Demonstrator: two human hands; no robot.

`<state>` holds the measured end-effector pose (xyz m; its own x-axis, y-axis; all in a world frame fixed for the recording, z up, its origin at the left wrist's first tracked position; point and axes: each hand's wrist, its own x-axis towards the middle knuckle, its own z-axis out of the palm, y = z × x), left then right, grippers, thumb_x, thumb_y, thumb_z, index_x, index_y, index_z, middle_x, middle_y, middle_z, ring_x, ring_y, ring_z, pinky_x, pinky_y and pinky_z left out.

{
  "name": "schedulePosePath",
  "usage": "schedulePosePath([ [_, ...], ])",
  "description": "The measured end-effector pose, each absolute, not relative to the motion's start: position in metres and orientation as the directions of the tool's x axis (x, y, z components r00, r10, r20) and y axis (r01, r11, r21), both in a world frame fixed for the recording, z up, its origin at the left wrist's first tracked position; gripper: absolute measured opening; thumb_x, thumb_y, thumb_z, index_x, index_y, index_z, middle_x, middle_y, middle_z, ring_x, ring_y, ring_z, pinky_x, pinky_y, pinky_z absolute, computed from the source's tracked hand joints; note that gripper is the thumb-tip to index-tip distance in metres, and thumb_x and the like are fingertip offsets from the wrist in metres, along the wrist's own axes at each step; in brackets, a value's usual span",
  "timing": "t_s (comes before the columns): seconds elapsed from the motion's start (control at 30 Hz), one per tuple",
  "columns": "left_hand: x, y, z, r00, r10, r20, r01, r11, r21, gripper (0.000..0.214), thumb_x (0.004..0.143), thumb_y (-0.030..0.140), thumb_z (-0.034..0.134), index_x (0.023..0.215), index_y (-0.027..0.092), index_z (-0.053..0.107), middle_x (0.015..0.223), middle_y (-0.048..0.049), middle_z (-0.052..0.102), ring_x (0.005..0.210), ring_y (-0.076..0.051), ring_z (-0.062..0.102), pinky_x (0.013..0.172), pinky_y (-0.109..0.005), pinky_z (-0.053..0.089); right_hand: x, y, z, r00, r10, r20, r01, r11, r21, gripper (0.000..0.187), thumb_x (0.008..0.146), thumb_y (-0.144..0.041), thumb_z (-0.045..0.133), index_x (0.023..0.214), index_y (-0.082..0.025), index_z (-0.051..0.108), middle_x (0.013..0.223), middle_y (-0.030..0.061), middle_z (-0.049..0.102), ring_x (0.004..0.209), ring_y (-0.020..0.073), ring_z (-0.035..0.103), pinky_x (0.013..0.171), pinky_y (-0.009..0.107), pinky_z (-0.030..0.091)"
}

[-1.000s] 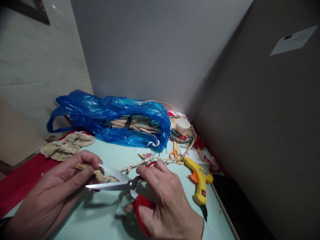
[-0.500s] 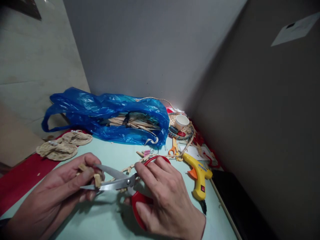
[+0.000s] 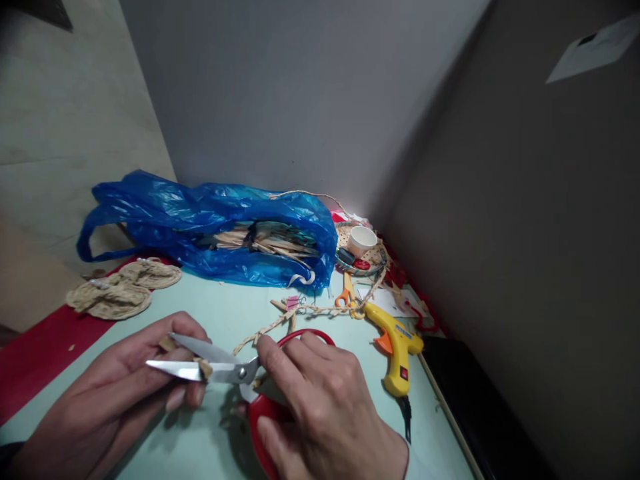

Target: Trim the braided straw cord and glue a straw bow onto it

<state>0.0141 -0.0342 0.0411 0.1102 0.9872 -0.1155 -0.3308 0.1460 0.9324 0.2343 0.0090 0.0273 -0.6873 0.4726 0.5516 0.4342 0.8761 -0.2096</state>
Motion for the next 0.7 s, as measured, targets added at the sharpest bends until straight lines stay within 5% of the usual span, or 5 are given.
schedulePosePath([
  [0.33,0.015,-0.0342,0.04,0.12,0.988,-0.102,-0.352,0.139,0.926,0.008,0.085,0.025,0.067,0.079,0.023,0.07,0.062,0.0006,0.071,0.059,-0.011,0.05,0.056,-0.016,0.041,0.2356,0.0094,0.024,-0.714,0.441,0.545,0.442,0.886,-0.138,0.05,0.084,-0.02,0.052,0.132,-0.01,0.044,0.081,0.0064,0.063,0.069,0.0207,0.055,0.058,0.031,0.041],
  [0.7,0.0136,-0.0304,0.0369,0.079,0.99,-0.115,-0.359,0.136,0.923,0.012,0.082,0.033,0.073,0.078,0.022,0.07,0.062,-0.0009,0.072,0.06,-0.012,0.05,0.056,-0.016,0.041,0.239,0.0115,0.0236,-0.733,0.449,0.511,0.475,0.875,-0.087,0.04,0.089,-0.017,0.047,0.127,-0.009,0.049,0.082,0.0072,0.067,0.067,0.0211,0.059,0.056,0.031,0.041],
])
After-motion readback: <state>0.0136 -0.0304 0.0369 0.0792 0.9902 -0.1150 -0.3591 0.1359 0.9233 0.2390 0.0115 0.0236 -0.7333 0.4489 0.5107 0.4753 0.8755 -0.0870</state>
